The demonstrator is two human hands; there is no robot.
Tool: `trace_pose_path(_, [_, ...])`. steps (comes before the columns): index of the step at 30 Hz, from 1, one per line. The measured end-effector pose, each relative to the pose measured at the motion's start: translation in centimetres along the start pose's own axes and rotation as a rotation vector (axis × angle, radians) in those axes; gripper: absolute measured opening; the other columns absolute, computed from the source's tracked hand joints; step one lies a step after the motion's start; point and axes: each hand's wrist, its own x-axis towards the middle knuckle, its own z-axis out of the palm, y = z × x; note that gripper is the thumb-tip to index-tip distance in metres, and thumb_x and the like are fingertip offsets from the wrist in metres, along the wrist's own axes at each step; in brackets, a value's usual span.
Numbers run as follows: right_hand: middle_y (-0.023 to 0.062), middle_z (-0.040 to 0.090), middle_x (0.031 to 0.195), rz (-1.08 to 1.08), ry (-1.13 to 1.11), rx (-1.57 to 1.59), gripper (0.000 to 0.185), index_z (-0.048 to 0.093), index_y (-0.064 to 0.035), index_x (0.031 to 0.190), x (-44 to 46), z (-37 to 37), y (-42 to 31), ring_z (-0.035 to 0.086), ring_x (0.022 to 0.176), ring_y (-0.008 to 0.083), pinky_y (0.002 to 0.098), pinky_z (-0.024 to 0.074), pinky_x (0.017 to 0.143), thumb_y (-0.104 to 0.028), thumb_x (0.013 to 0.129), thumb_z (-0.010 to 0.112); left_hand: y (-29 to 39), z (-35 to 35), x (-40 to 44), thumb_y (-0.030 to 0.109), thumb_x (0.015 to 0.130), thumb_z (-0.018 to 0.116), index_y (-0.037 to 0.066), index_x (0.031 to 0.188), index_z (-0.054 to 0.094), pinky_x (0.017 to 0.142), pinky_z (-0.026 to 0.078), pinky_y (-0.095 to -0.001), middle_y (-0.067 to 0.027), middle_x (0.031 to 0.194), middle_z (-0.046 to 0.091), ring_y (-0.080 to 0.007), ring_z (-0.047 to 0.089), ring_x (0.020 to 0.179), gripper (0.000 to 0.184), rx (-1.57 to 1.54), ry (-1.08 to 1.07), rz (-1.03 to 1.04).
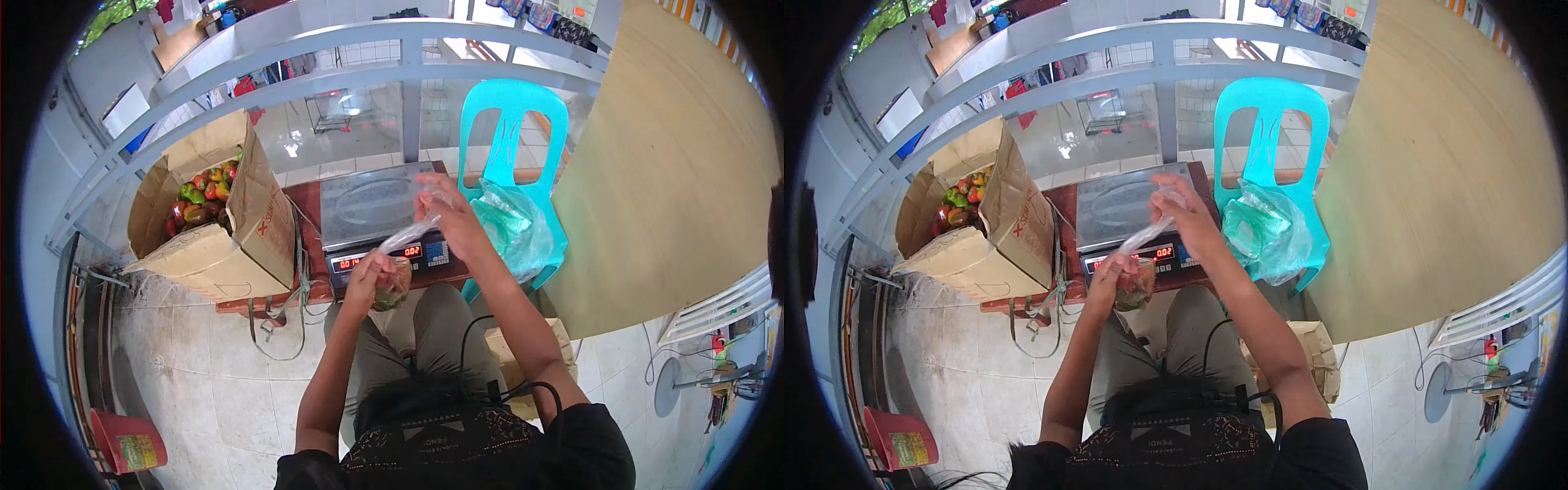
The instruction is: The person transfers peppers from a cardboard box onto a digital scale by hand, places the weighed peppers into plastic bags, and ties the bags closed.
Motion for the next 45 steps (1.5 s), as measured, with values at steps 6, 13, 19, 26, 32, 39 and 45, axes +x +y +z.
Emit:
trace_pose_path(6, [0.018, 0.043, 0.14, -0.741, 0.134, -1.411, 0.063, 0.044, -0.0075, 0.139, -5.5, 3.0, -4.7, 0.037, 0.131, 0.0348, 0.0493, 0.0244, 0.111, -0.027, 0.083, 0.067, -0.3, -1.1, 0.4, 0.023, 0.1, 0.046, 0.002, 0.094, 0.055, 0.075, 0.045, -0.0296, -0.0073, 0.086, 0.056, -0.0187, 0.056, 0.082, 0.024, 0.301, -0.018, 0.041])
trace_pose_path(13, [0.018, 0.063, 0.111, -0.324, -0.462, -1.344, 0.046, 0.049, -0.0047, 0.128, -5.8, 1.3, 3.2, 0.059, 0.109, 0.0373, 0.0512, 0.0413, 0.099, -0.014, 0.084, 0.06, 2.7, 0.5, -0.2, 0.012, 0.091, 0.049, 0.001, 0.097, 0.059, 0.085, 0.04, -0.046, -0.018, 0.093, 0.06, -0.0378, 0.054, 0.094, 0.016, 0.775, -0.176, 0.264])
trace_pose_path(19, [0.0171, 0.061, 0.072, -0.174, -0.438, -1.139, 0.017, 0.056, -0.0048, 0.096, -7.0, 0.0, 3.5, 0.063, 0.073, 0.0377, 0.0476, 0.0466, 0.067, -0.02, 0.088, 0.057, 4.4, 0.3, -3.2, 0.018, 0.09, 0.058, 0.004, 0.099, 0.061, 0.09, 0.038, -0.0431, -0.0122, 0.097, 0.062, -0.0308, 0.054, 0.101, 0.016, 0.84, -0.274, 0.249])
trace_pose_path(26, [0.0148, 0.058, 0.072, 0.077, -0.631, -0.881, 0.022, 0.055, -0.0038, 0.088, -8.4, -0.1, -0.9, 0.059, 0.071, 0.0371, 0.0433, 0.0425, 0.064, -0.025, 0.094, 0.055, 6.5, -1.2, -3.6, 0.016, 0.08, 0.067, 0.007, 0.095, 0.064, 0.096, 0.037, -0.042, -0.0074, 0.102, 0.064, -0.0286, 0.054, 0.106, 0.018, 0.953, -0.291, 0.366])
trace_pose_path(32, [0.0162, 0.055, 0.07, -0.085, -0.514, -1.021, 0.025, 0.053, -0.0045, 0.091, -10.5, -1.6, -2.9, 0.059, 0.07, 0.0381, 0.0462, 0.0424, 0.062, -0.029, 0.097, 0.052, 10.4, -1.8, -3.4, 0.017, 0.078, 0.067, 0.006, 0.094, 0.064, 0.094, 0.04, -0.0431, -0.0086, 0.101, 0.063, -0.0303, 0.054, 0.103, 0.019, 1.009, -0.303, 0.382])
trace_pose_path(39, [0.0145, 0.057, 0.083, -0.141, -0.415, -1.167, 0.019, 0.05, -0.0053, 0.095, -12.0, -2.9, -6.2, 0.058, 0.081, 0.0368, 0.0472, 0.0437, 0.07, -0.024, 0.097, 0.05, 14.7, -1.1, -3.3, 0.016, 0.079, 0.067, 0.003, 0.096, 0.064, 0.085, 0.047, -0.0417, -0.0103, 0.1, 0.063, -0.03, 0.056, 0.095, 0.021, 1.038, -0.298, 0.413])
trace_pose_path(45, [0.0152, 0.055, 0.086, -0.43, -0.169, -1.337, 0.012, 0.051, -0.0038, 0.092, -9.8, -4.2, -7.6, 0.056, 0.083, 0.037, 0.0459, 0.0438, 0.073, -0.016, 0.094, 0.051, 19.2, 1.8, -4.0, 0.014, 0.079, 0.071, 0.002, 0.094, 0.064, 0.077, 0.049, -0.037, -0.0114, 0.097, 0.062, -0.0303, 0.057, 0.088, 0.02, 0.923, -0.337, 0.507])
